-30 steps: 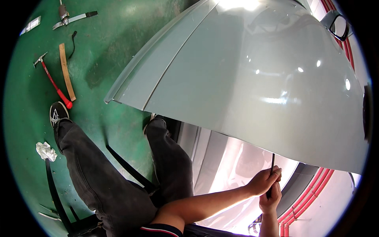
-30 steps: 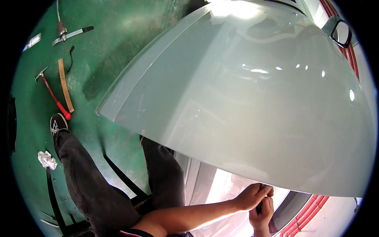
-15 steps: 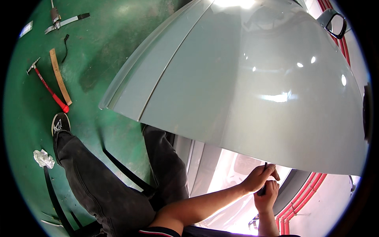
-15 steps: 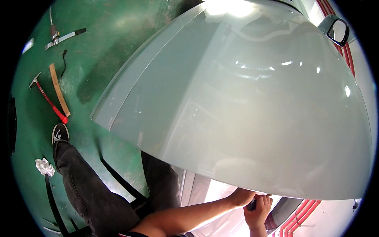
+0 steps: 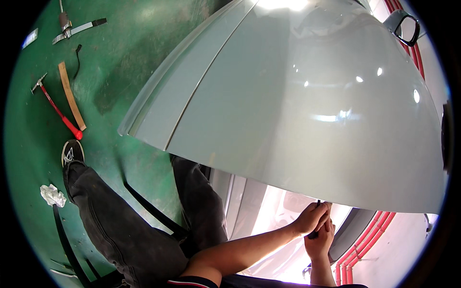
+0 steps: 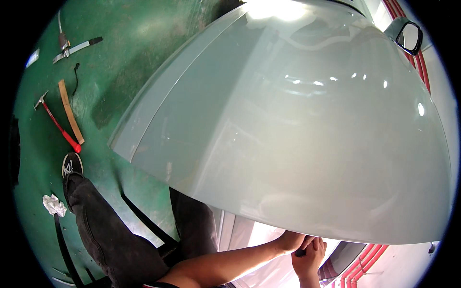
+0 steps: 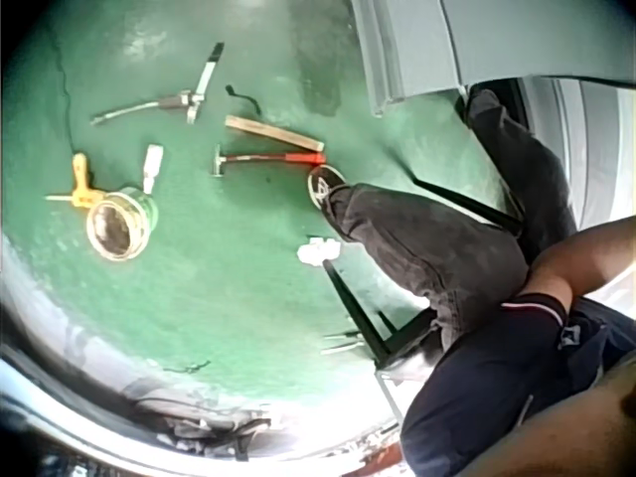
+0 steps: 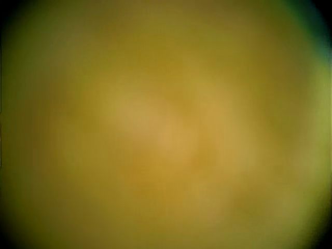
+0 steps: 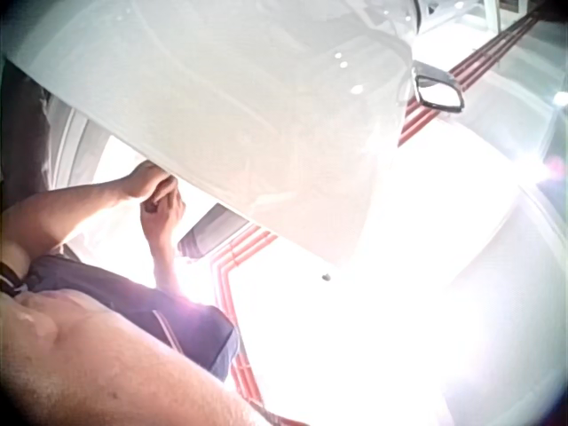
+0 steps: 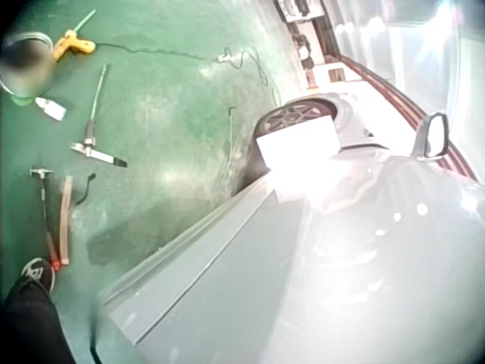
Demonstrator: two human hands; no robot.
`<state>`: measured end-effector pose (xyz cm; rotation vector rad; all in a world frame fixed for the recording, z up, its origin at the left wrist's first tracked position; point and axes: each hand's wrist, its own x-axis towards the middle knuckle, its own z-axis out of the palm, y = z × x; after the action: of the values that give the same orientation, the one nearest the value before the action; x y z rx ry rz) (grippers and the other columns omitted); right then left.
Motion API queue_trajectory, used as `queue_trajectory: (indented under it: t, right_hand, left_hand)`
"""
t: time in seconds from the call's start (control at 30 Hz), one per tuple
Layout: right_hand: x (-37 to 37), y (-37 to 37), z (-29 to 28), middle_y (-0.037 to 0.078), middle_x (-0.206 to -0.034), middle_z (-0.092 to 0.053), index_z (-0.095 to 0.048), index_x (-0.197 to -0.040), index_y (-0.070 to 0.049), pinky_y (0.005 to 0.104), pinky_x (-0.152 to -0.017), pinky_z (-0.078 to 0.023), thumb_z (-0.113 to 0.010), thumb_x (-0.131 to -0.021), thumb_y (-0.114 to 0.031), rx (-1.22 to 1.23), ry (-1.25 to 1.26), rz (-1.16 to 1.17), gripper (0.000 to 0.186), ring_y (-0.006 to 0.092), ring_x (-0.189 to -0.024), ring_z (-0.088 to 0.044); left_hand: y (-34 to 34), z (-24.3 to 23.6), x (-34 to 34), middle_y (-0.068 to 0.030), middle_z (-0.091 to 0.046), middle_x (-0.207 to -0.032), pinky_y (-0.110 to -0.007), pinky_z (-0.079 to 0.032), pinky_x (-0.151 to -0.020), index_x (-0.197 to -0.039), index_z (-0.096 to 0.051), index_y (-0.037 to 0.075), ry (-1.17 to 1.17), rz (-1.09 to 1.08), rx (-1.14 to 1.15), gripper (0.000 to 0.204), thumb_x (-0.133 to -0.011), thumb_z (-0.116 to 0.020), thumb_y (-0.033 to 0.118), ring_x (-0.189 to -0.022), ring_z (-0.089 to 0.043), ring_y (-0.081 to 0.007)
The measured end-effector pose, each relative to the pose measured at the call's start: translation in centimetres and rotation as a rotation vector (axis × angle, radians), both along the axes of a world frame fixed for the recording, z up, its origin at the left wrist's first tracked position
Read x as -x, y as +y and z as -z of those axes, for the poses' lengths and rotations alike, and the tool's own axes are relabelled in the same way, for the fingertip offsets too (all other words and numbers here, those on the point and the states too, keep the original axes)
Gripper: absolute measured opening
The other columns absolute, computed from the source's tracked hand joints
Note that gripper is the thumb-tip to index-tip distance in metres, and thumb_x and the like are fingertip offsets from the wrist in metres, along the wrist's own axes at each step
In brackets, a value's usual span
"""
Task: The person works on a white car hood in a workshop, using a pry tool to adjust the hood edge and a hammer with a wooden block to tap the surface. The person repeatedly opens and closes the hood while performing these adjustments.
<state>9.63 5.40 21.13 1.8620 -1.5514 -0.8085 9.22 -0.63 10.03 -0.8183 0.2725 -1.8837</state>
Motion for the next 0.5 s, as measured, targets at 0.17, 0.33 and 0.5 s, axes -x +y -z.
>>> queue_trajectory:
  t: [0.17, 0.33, 0.5]
  right_hand:
    - [-2.0, -0.6, 1.2, 0.008, -0.105, -0.066, -0.067, -0.096, -0.008, 0.0436, -0.087, -0.041, -0.082, -0.069, -0.012, 0.076, 0.110, -0.111, 0.031, 0.0316, -0.102, -0.061]
    - [-2.9, -0.5, 2.3, 0.006, -0.105, -0.066, -0.066, -0.093, -0.010, 0.0430, -0.084, -0.040, -0.083, -0.067, -0.012, 0.028, 0.131, 0.083, 0.031, 0.0296, -0.104, -0.061]
    - [-4.7, -1.1, 2.3, 0.005, -0.105, -0.065, -0.066, -0.097, -0.011, 0.0426, -0.082, -0.039, -0.086, -0.068, -0.018, -0.063, 0.044, 0.173, 0.035, 0.0280, -0.102, -0.062]
  left_hand:
    - [-1.3, 0.6, 0.4, -0.0032, -0.045, -0.049, -0.034, -0.053, -0.073, -0.076, -0.048, 0.009, 0.060, -0.116, 0.070, 0.039, -0.109, -0.034, 0.027, -0.048, -0.051, -0.0169]
    - [-2.5, 3.3, -0.6, -0.0061, -0.048, -0.049, -0.040, -0.056, -0.087, -0.071, -0.049, 0.008, 0.090, -0.058, 0.192, 0.042, -0.107, -0.036, 0.025, -0.067, -0.070, -0.0261]
    - [-3.3, 4.9, -1.9, -0.0065, -0.048, -0.046, -0.040, -0.056, -0.086, -0.066, -0.049, 0.008, 0.007, -0.001, 0.246, 0.047, -0.107, -0.038, 0.028, -0.063, -0.068, -0.0255]
